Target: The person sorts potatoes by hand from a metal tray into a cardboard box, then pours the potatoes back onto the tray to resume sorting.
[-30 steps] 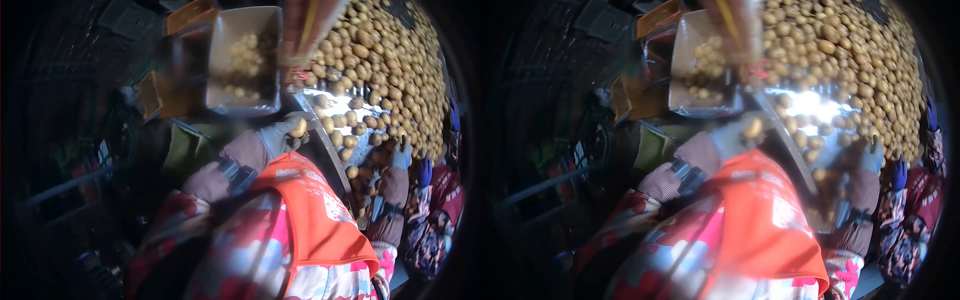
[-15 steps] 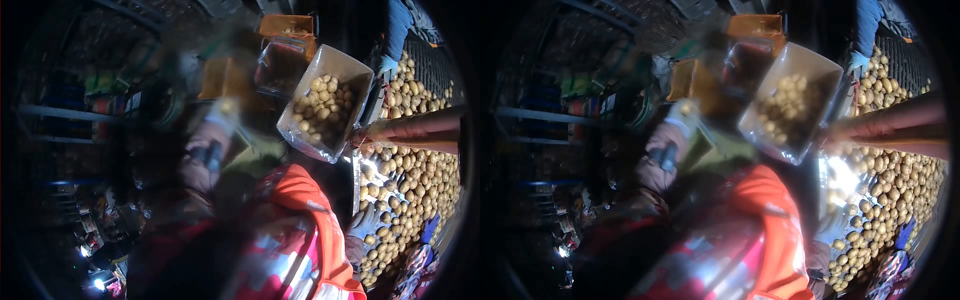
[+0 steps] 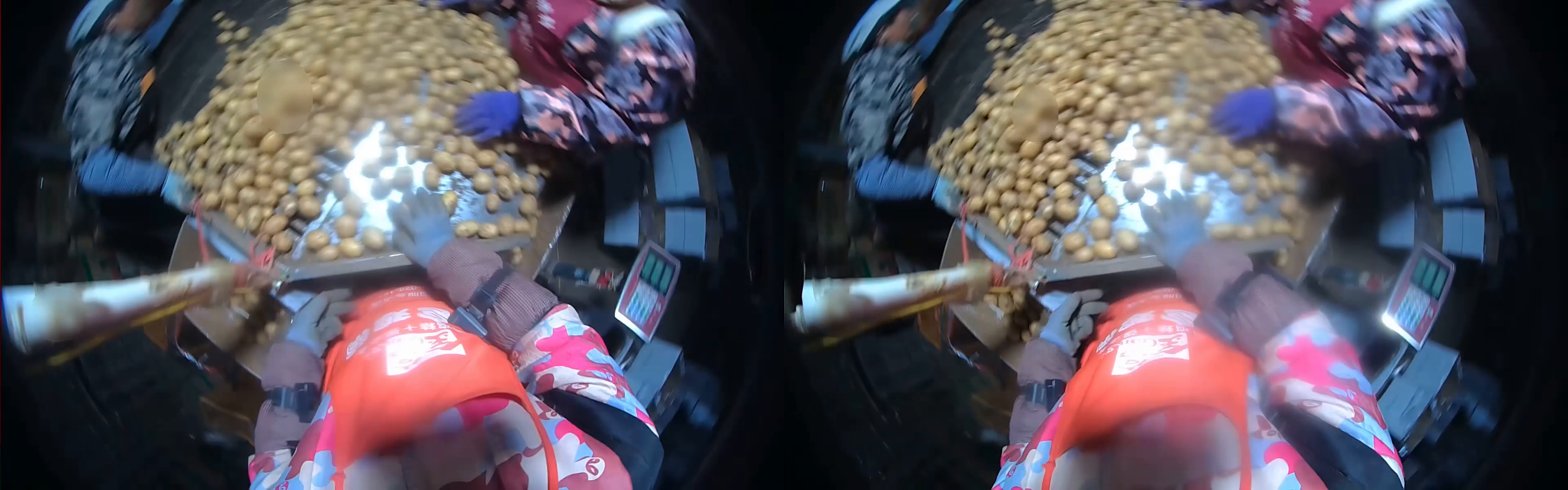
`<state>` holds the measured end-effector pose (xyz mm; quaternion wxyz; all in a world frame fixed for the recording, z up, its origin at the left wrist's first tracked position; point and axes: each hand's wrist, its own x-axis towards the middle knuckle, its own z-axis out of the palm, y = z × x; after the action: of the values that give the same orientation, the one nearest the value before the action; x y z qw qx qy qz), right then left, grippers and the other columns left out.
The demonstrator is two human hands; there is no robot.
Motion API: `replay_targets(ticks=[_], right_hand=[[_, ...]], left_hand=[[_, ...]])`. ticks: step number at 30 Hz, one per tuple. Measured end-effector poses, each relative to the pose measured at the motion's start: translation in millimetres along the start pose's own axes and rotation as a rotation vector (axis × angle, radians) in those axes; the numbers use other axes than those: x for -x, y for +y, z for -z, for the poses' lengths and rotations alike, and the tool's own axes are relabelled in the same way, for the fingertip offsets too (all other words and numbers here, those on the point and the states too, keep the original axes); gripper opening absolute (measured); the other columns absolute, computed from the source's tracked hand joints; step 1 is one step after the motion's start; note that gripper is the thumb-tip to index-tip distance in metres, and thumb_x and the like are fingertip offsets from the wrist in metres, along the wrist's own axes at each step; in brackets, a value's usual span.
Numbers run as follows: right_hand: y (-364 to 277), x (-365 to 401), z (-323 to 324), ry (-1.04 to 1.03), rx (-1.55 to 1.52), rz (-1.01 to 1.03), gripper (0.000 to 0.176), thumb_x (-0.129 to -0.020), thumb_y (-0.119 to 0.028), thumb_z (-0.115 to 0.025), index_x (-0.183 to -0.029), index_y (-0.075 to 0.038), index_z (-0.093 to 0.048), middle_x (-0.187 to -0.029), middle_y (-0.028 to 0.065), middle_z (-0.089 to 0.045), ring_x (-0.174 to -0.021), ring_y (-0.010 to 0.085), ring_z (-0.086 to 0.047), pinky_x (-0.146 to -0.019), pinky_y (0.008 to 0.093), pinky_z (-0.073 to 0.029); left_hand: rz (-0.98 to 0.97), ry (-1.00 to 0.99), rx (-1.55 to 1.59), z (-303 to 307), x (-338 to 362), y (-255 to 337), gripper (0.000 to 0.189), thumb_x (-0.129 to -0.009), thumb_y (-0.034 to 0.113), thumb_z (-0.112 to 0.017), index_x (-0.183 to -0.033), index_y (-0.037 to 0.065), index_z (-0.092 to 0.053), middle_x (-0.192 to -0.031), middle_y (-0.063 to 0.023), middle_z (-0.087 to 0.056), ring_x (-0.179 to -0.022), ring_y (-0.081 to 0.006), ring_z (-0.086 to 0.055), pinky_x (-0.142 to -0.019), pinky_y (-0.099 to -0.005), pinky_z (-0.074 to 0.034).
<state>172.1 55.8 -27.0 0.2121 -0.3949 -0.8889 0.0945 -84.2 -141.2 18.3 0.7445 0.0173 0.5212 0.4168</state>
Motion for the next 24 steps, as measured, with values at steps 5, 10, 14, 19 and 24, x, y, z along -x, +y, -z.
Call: replay_targets(ticks=[5,10,14,19,24], right_hand=[[62.6,42.0,54.1,0.132,0.121,-0.301,0.059,-0.077,-0.041,-0.07,-0.127,-0.014,-0.059,-0.128,0.0147,-0.054,-0.122,0.0363,-0.048,-0.103,0.0569,-0.033],[134.8,97.4,70.2,0.228,0.25,-0.463,0.055,-0.077,-0.041,-0.069,-0.126,-0.017,-0.062,-0.141,0.0118,-0.051,-0.134,0.0341,-0.043,-0.111,0.0568,-0.027],[199.7,85.6,87.3,0.386,0.323,-0.651,0.05,-0.074,-0.041,-0.069,-0.118,-0.018,-0.068,-0.143,0.0113,-0.051,-0.137,0.0348,-0.039,-0.112,0.0566,-0.026],[241.0,3.6,106.1,0.078,0.028,-0.851,0.064,-0.08,-0.05,-0.067,-0.135,-0.018,-0.059,-0.149,0.0131,-0.045,-0.142,0.0353,-0.033,-0.112,0.0629,-0.022],[153.3,-23.1,64.2,-0.169,0.173,-0.698,0.077,-0.086,-0.06,-0.059,-0.152,-0.026,-0.04,-0.158,0.0144,-0.032,-0.145,0.0411,-0.025,-0.111,0.073,-0.009]], left_hand=[[-0.006,-0.011,-0.297,-91.7,-56.7,33.0,0.048,-0.103,0.043,-0.049,-0.127,0.002,-0.06,-0.104,-0.0134,-0.072,-0.047,-0.0054,-0.044,-0.038,-0.02,-0.029],[0.039,0.172,-0.33,-99.4,-105.3,26.8,0.056,-0.102,0.053,-0.046,-0.128,0.006,-0.059,-0.113,-0.0157,-0.069,-0.047,-0.0098,-0.048,-0.037,-0.0203,-0.035],[0.032,0.226,-0.348,-101.9,-115.1,22.7,0.062,-0.103,0.055,-0.042,-0.128,0.0,-0.056,-0.113,-0.0188,-0.069,-0.048,-0.0119,-0.049,-0.036,-0.0207,-0.032],[0.122,0.261,-0.244,-97.8,-118.9,28.4,0.059,-0.102,0.059,-0.039,-0.117,0.006,-0.061,-0.096,-0.0123,-0.068,-0.041,-0.0206,-0.048,-0.028,-0.0299,-0.033],[0.049,0.344,-0.168,-71.7,-139.1,19.5,0.064,-0.102,0.058,-0.041,-0.116,-0.001,-0.061,-0.107,-0.0193,-0.071,-0.06,-0.023,-0.062,-0.035,-0.0255,-0.042]])
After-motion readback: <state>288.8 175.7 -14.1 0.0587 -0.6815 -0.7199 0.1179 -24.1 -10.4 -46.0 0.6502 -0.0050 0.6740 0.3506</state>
